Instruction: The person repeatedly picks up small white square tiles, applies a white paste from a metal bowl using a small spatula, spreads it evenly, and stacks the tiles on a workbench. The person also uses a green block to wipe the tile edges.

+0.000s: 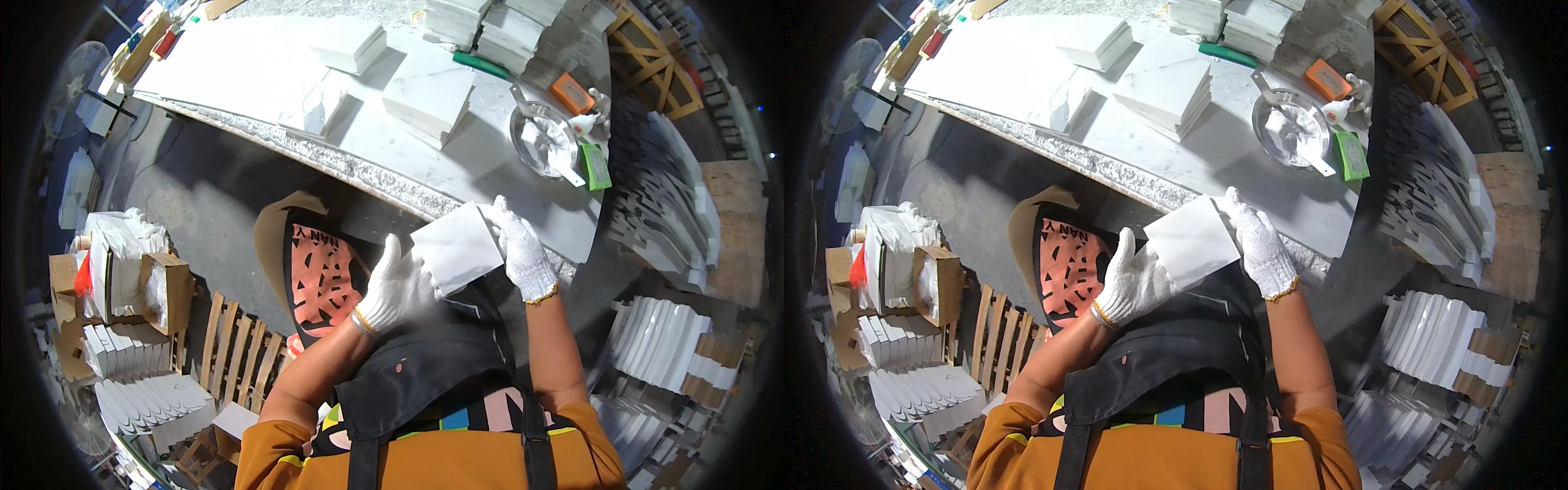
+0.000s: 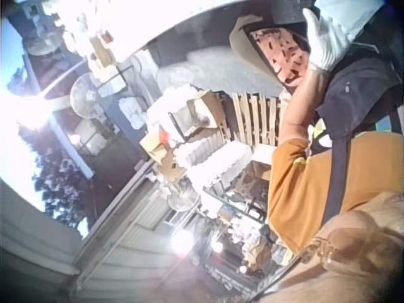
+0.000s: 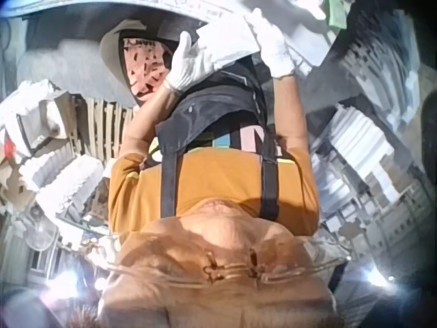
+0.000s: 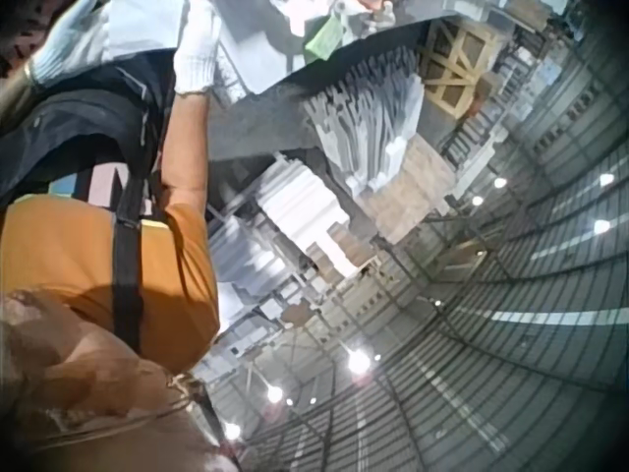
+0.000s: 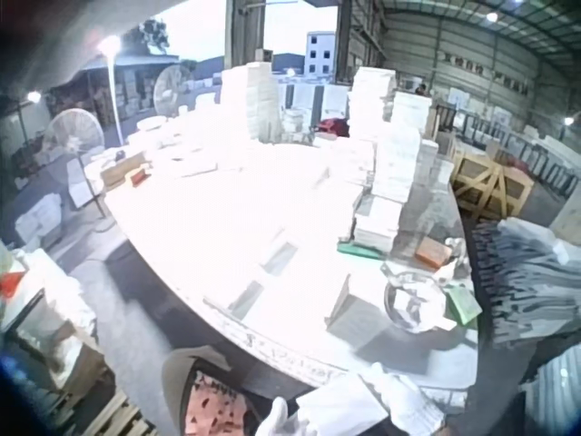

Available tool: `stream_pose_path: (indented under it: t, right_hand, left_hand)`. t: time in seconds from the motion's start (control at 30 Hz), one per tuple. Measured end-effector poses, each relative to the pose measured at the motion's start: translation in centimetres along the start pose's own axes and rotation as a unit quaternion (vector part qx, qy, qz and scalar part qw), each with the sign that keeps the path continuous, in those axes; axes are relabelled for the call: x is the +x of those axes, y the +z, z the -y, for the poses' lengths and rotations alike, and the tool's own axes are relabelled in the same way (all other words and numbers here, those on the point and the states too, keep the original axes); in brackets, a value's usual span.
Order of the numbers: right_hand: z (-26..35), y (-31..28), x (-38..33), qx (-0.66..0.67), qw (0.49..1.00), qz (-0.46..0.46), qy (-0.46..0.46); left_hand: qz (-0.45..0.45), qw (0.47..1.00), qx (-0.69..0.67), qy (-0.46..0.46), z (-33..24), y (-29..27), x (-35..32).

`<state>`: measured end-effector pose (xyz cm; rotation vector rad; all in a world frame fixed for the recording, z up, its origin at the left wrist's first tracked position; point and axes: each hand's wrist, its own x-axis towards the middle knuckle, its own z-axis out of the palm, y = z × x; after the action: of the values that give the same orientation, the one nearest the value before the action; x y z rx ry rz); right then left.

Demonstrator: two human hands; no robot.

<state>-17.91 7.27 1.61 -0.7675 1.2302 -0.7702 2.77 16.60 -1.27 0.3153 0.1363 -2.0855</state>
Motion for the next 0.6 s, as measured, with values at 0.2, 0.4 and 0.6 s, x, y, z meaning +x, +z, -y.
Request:
stream_pose_path:
  t: [0.2,0.4,0.6]
  right_hand:
    - [1.3,-0.4,-0.9,-0.063,0.997,-0.007,0.034]
    - [2.3,1.2,-1.6,-0.092,0.994,0.025,-0.057]
    - [2.8,4.7,-2.0,-0.328,0.927,0.033,-0.178]
  left_hand:
    - [0.038,0.999,-0.010,-0.008,0.2,0.1,0.1]
    - [-0.029,0.977,0.208,0.020,0.8,-1.9,-0.1]
    - [-0.011,0.957,0.286,0.056,0.3,2.0,-0.9]
